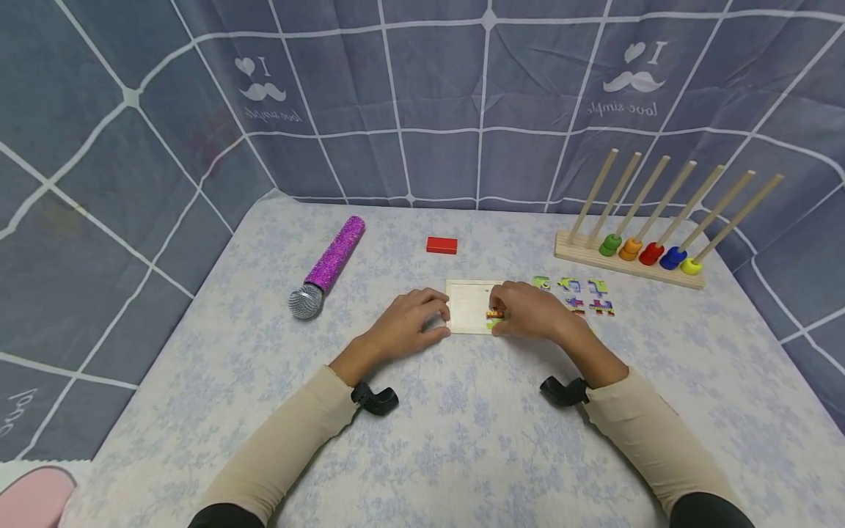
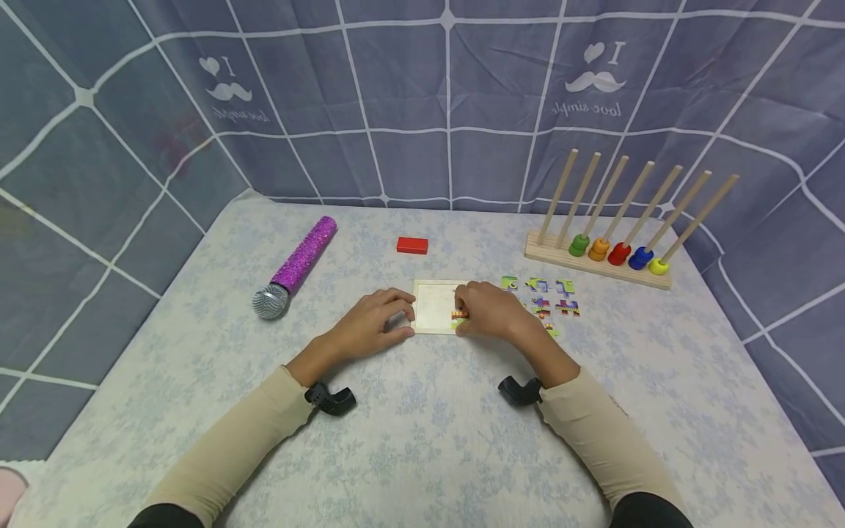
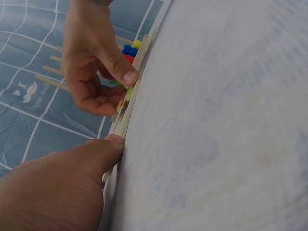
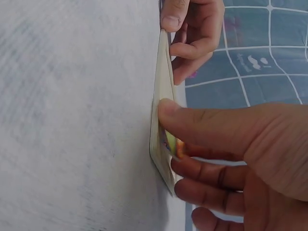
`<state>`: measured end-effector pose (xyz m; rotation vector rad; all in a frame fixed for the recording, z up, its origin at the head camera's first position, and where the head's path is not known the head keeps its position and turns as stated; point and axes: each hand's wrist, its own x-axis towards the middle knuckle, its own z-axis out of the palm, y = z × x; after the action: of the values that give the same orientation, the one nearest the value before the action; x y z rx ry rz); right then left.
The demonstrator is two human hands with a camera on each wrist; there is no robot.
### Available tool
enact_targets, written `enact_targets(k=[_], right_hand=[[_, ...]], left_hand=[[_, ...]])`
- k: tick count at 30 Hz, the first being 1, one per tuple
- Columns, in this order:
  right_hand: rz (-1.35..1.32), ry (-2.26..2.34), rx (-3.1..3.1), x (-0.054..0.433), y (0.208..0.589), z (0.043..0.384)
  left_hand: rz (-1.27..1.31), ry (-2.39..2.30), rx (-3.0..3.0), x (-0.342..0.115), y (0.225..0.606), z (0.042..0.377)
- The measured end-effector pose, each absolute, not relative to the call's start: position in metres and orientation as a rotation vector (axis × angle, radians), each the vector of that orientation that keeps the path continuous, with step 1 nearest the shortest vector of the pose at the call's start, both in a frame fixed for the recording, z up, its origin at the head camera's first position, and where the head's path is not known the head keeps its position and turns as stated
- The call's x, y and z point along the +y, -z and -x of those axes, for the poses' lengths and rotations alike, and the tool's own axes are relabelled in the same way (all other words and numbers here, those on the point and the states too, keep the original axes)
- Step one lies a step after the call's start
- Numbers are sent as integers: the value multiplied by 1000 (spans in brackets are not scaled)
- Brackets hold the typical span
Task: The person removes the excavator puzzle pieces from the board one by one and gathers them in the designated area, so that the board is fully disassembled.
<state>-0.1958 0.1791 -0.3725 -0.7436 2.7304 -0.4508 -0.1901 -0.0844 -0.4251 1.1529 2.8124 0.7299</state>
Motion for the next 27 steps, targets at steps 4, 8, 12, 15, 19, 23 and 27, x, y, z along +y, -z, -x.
enact_targets(k=[4,8,12,15,19,23,27], right_hand=[[759,537,2730,184,368,196],[824,638,2711,189,365,197],[901,820,2642,198,363,200],[878,973,2579,212,359,199],[711,1086,2554,244,353,196],[516,1064,2601,290,352,186],[360,974,2637,332,356,173]], left_hand=[[-1162,-743,2811,-84,425,190],[-1170,-745,2815,-84,425,191],[-1172,-741,2809,-85,426,191],[-1182,-738,2815,-85,427,191],[-1189,-740,2833,-86,426,191],[-1201,-763,2829,-87,426,191],[-1211,-771,2821,-86,428,191]])
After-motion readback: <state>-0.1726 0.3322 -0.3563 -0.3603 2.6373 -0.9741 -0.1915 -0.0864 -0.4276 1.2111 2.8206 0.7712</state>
